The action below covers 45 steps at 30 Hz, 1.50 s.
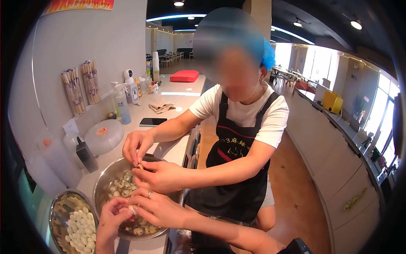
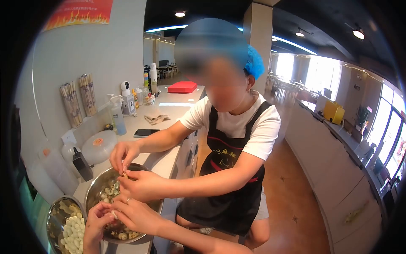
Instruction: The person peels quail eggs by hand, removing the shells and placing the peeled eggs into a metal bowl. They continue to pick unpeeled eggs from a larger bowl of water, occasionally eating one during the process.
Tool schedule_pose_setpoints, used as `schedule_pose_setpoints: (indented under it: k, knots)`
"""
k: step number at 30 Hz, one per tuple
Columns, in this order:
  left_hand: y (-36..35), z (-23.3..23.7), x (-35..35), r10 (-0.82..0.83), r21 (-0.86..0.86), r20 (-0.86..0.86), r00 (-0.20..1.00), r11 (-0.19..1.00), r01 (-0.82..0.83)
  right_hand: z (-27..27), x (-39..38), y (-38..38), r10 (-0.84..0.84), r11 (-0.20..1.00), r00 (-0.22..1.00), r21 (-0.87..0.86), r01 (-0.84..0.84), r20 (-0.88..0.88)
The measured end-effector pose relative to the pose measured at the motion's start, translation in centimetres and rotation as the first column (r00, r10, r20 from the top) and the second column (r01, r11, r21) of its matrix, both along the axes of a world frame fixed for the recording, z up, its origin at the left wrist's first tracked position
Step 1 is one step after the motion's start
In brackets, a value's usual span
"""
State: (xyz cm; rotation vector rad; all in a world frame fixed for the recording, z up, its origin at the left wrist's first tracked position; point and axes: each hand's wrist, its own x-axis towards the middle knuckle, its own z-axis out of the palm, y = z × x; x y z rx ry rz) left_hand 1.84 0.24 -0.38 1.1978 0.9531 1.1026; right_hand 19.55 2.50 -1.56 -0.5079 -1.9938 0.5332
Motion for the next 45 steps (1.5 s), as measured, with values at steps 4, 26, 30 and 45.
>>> schedule_pose_setpoints:
  k: [4,26,30,45]
  knots:
    - [-0.1,0.1,0.0,-0.032,0.03,-0.029,0.999,0.999,0.032,-0.1,0.1,0.2,0.034,0.999,0.999,0.013,-0.035,0.03]
    - [-0.2,0.1,-0.1,-0.035,-0.015,-0.093,0.995,0.999,0.034,-0.6,0.3,0.8,0.135,0.99,0.987,-0.055,-0.13,0.086]
    - [-0.1,-0.2,-0.3,-0.064,-0.014,-0.115,0.991,0.998,0.062,-0.3,0.2,0.5,0.104,0.993,0.971,-0.072,-0.09,0.213]
    - [-0.1,0.2,-0.2,-0.094,-0.009,-0.155,0.983,0.996,0.093,-0.9,0.1,0.5,0.051,0.993,0.985,-0.116,-0.032,0.163]
